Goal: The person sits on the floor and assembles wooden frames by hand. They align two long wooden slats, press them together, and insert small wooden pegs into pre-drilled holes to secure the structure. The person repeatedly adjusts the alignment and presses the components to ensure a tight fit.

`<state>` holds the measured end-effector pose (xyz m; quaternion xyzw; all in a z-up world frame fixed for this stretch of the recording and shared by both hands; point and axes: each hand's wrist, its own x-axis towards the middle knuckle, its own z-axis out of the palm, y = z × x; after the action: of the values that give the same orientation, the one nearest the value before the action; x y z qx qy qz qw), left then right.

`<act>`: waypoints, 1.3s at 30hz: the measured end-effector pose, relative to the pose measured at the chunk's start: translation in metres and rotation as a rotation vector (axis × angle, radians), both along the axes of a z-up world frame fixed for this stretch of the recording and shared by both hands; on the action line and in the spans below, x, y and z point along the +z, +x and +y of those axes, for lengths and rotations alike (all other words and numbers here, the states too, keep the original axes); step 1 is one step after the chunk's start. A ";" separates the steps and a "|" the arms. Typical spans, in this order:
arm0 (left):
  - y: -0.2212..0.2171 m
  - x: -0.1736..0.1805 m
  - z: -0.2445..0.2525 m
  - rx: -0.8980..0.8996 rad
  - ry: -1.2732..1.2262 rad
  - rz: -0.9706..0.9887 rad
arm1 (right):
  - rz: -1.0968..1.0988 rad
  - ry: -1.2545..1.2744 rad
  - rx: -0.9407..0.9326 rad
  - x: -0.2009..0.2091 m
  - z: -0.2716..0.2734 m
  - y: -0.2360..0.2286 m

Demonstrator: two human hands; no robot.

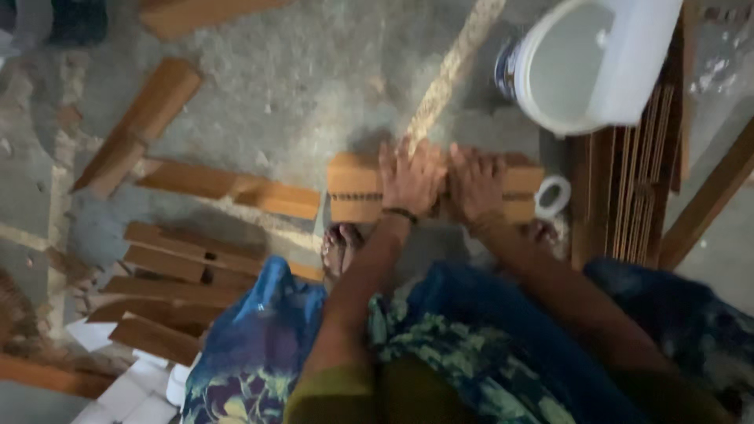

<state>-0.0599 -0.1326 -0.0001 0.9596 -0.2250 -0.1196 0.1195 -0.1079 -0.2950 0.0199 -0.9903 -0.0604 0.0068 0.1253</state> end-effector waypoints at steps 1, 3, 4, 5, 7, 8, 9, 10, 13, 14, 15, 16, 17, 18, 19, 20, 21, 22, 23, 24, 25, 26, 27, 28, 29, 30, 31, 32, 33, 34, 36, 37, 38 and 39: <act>0.003 -0.001 -0.001 -0.004 0.021 0.077 | 0.001 0.034 0.001 -0.001 -0.001 0.005; -0.010 0.002 -0.001 0.010 0.044 0.187 | 0.089 0.007 -0.002 -0.004 -0.002 0.001; -0.008 0.000 -0.001 0.013 0.036 0.176 | 0.116 -0.016 -0.016 -0.008 -0.002 0.001; -0.009 0.001 0.000 0.017 0.029 0.165 | 0.171 -0.051 -0.001 -0.009 0.002 -0.004; 0.003 -0.005 -0.004 0.046 0.059 0.293 | 0.230 -0.152 0.008 -0.018 0.001 0.004; 0.004 -0.006 -0.003 0.047 0.074 0.359 | 0.152 -0.035 0.012 -0.017 -0.002 0.002; 0.006 -0.009 -0.005 0.058 0.091 0.363 | 0.071 0.079 0.020 -0.014 -0.005 0.000; 0.012 -0.014 -0.009 0.067 0.101 0.359 | 0.105 0.023 0.029 -0.013 -0.004 0.001; 0.003 -0.016 -0.001 0.120 -0.032 0.135 | 0.145 0.074 0.044 -0.009 -0.002 0.005; -0.002 -0.015 0.002 0.128 -0.084 0.032 | 0.133 0.005 0.049 -0.008 0.002 0.005; -0.005 -0.016 0.004 0.103 -0.119 0.001 | 0.123 -0.064 0.053 -0.007 0.002 0.007; -0.006 -0.016 0.011 0.077 -0.145 -0.024 | 0.071 0.042 0.002 -0.004 0.002 0.005; -0.002 -0.018 0.018 0.000 -0.143 -0.123 | 0.015 0.148 -0.045 -0.003 0.001 0.007; -0.007 -0.018 0.027 -0.069 -0.127 -0.198 | -0.018 0.268 -0.086 0.000 0.006 0.001; 0.001 -0.022 0.032 -0.064 -0.015 -0.213 | -0.028 0.282 -0.117 -0.003 0.008 0.009; -0.004 -0.024 0.045 -0.048 0.111 -0.198 | -0.005 0.306 -0.139 -0.006 0.014 0.011; -0.003 -0.027 0.055 -0.006 0.140 -0.105 | 0.018 0.330 -0.162 -0.009 0.026 0.010; 0.010 -0.031 0.061 0.055 0.161 -0.034 | 0.056 0.357 -0.162 -0.011 0.039 0.016; 0.010 -0.025 0.079 0.070 -0.041 -0.078 | 0.094 0.382 -0.162 -0.011 0.053 0.019; 0.010 -0.019 0.084 0.083 -0.255 -0.131 | 0.121 0.397 -0.165 -0.010 0.057 0.026; 0.010 -0.012 0.080 0.108 -0.190 -0.145 | 0.087 0.328 -0.077 -0.007 0.057 0.029; 0.010 -0.003 0.080 0.107 -0.127 -0.146 | 0.059 0.259 -0.016 -0.003 0.062 0.026; 0.016 0.005 0.077 0.105 -0.064 -0.148 | 0.033 0.189 0.045 -0.002 0.061 0.031; 0.013 0.015 0.076 0.090 -0.037 -0.143 | 0.102 0.152 0.044 0.000 0.062 0.029; 0.010 0.026 0.075 0.075 -0.011 -0.137 | 0.171 0.116 0.044 0.003 0.064 0.026; 0.022 0.030 0.071 0.065 0.009 -0.168 | 0.205 0.074 0.052 0.001 0.061 0.040; 0.024 0.039 0.070 0.075 -0.032 -0.119 | 0.187 0.075 0.064 0.006 0.061 0.040; 0.026 0.046 0.069 0.086 -0.078 -0.083 | 0.157 0.071 0.080 0.013 0.062 0.037; 0.032 0.050 0.067 0.096 -0.125 -0.047 | 0.127 0.067 0.095 0.016 0.062 0.038; 0.032 0.050 0.065 0.080 -0.088 -0.091 | 0.138 0.089 0.080 0.016 0.064 0.035; 0.035 0.048 0.066 0.040 -0.010 -0.193 | 0.147 0.139 0.047 0.011 0.066 0.033; 0.036 0.046 0.063 0.052 -0.060 -0.198 | 0.154 0.120 0.064 0.006 0.063 0.036; 0.034 0.046 0.065 0.056 -0.098 -0.197 | 0.165 0.113 0.075 0.002 0.064 0.035; 0.029 0.046 0.067 0.060 -0.137 -0.197 | 0.175 0.107 0.087 -0.001 0.064 0.033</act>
<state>-0.0311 -0.0655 0.0458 0.9626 -0.2143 -0.0055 0.1658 -0.0751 -0.2309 0.0191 -0.9743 -0.0923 0.0954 0.1821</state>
